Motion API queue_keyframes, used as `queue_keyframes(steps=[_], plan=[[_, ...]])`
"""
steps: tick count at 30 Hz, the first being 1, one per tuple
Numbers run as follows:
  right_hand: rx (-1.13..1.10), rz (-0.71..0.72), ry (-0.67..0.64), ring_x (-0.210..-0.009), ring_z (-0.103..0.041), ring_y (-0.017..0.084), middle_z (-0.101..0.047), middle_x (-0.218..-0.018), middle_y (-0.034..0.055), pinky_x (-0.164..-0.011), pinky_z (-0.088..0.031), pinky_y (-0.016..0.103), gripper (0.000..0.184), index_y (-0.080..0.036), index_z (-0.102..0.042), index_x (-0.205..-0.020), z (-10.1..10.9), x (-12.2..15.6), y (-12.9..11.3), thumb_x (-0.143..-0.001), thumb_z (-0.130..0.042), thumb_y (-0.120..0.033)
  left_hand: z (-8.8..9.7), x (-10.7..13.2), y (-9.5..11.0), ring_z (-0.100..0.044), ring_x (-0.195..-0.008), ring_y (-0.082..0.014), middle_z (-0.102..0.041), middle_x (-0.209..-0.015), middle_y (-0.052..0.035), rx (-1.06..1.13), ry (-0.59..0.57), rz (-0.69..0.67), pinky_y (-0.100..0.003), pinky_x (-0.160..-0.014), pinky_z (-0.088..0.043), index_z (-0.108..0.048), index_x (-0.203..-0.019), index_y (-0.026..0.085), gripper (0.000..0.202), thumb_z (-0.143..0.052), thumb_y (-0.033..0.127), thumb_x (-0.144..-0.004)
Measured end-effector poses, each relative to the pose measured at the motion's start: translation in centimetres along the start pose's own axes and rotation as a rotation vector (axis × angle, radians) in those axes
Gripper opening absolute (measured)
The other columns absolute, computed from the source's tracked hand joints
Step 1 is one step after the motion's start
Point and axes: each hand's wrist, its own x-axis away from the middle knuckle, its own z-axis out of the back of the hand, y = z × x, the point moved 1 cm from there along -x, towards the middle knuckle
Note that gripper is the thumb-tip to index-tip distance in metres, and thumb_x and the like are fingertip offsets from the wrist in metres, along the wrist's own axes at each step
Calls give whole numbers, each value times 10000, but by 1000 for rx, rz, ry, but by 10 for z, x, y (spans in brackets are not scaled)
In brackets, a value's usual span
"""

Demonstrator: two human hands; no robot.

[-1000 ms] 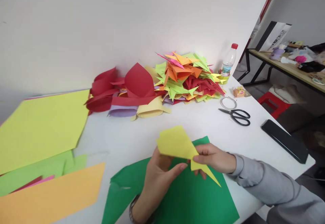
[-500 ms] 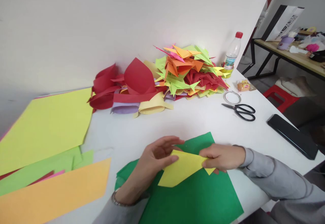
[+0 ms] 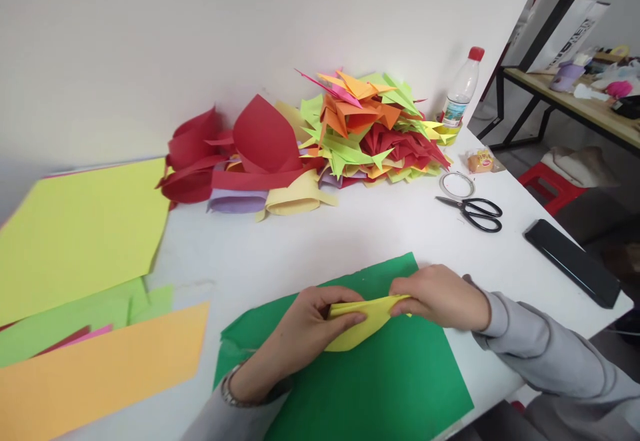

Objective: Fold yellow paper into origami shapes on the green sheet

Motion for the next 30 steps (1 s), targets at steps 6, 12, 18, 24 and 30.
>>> queue_keyframes(steps=[6, 12, 18, 24, 30], plan=[[146, 38, 155, -686, -561, 151, -628, -813, 32, -587, -349, 265, 293, -190, -580, -861, -5, 1, -1, -978, -437, -417, -2, 0, 2, -636, -645, -179, -739, -789, -49, 17, 84, -51, -242, -541, -514, -757, -842, 189, 256, -732, 372, -664], [142, 155, 139, -595, -520, 121, -623, -725, 2, -539, -289, 253, 284, -193, -565, -902, -10, 0, -1, -1010, -357, -354, -7, 1, 4, -650, -699, -187, -741, -774, -34, -81, 43, -133, -251, -613, -520, -755, -801, 213, 173, -674, 353, -741], [190, 147, 179, -489, -404, 95, -580, -622, -31, -495, -175, 251, 315, -204, -522, -812, -16, -1, 1, -1010, -321, -343, -10, 0, 0, -611, -639, -163, -725, -710, -23, -131, 23, -119, -226, -549, -466, -753, -762, 203, 224, -628, 387, -787], [175, 133, 133, -493, -399, 92, -589, -627, -40, -498, -173, 248, 299, -208, -528, -802, -15, -1, 1, -1001, -342, -331, -5, -2, 1, -602, -630, -154, -726, -711, -21, -156, -68, -113, -219, -552, -444, -755, -766, 201, 266, -571, 384, -827], [177, 104, 119, -520, -450, 97, -615, -662, -33, -506, -187, 258, 293, -206, -546, -808, -14, -2, 3, -997, -361, -331, -5, -2, 3, -604, -621, -154, -708, -686, -17, -167, -63, -133, -228, -556, -470, -736, -737, 200, 331, -507, 404, -862]])
